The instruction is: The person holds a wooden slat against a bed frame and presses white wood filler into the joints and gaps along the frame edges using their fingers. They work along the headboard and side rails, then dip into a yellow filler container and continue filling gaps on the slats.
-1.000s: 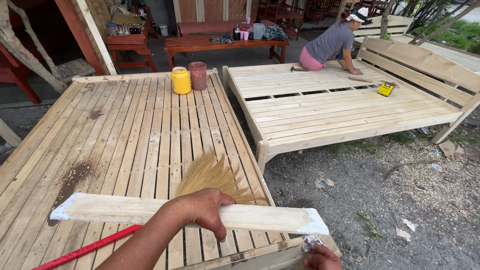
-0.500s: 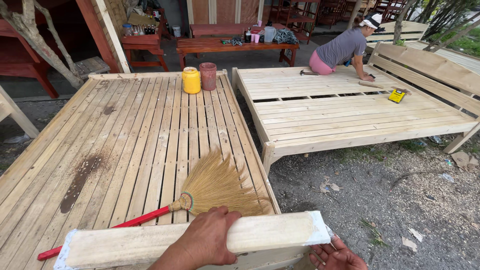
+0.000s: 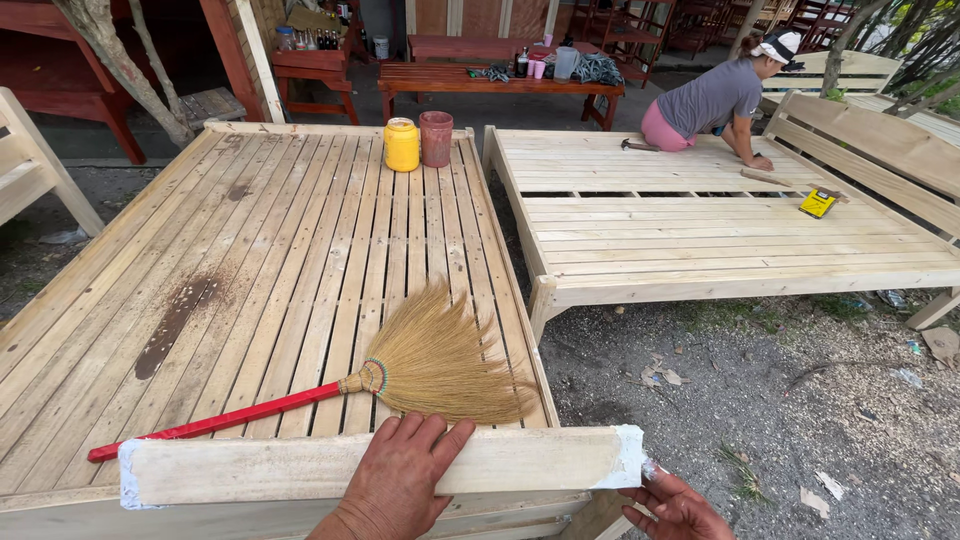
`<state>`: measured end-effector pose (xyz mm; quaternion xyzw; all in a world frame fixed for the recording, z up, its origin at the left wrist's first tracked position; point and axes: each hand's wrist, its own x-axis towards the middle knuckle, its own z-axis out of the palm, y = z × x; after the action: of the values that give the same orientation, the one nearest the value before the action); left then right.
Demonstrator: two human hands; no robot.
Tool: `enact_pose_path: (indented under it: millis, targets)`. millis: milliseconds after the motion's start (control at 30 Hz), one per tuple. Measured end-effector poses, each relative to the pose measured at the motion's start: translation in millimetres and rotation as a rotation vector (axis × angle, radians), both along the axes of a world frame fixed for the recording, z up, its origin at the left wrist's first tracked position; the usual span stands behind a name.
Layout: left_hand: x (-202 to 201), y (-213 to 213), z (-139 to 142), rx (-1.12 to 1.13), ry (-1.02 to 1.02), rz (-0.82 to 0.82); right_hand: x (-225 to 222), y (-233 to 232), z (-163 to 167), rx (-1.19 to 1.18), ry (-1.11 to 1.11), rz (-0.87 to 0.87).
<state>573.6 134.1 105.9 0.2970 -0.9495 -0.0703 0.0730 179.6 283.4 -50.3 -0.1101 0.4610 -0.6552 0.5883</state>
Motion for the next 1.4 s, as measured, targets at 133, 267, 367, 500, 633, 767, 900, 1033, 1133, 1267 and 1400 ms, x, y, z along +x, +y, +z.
enact_pose_path:
  millis: [133,267,367,500,633,767,900,1033,1133,1267,1400]
  targets:
    - [-2,-1,-9,-0.029,0.004,0.013,2,-1,3,0.143,0.057,-0.038]
    - [-5,-3,-11,-0.01,0.031,0.037,4,0,-1,0.178,0.1,-0.075]
    - [-7,-5,-12,-0.005,0.004,0.046,1,-1,-4,0.109,0.107,-0.065]
    - [-9,-9,-13,-0.054,0.023,0.024,-1,-8,-4,0.128,0.086,-0.112]
    - [-8,-12,-15,-0.044,0.019,0.023,1,-14,-3,0.075,0.092,-0.137]
    - [-5,-16,-16,-0.02,-0.004,0.01,4,-21,-1,0.128,0.112,-0.157]
    - [-3,-19,-15,-0.054,-0.01,-0.006,7,-26,3,0.12,0.065,-0.196]
    - [-2,-19,-15,-0.08,0.04,-0.038,8,-27,10,0.139,0.071,-0.248]
    - [-1,-20,-15,-0.085,0.031,-0.045,8,-28,12,0.124,0.079,-0.249]
    - [-2,-19,-14,-0.092,0.038,-0.046,10,-29,8,0.093,0.097,-0.295]
    - [0,-18,-11,-0.081,0.035,-0.043,20,-26,20,0.0,0.04,-0.305]
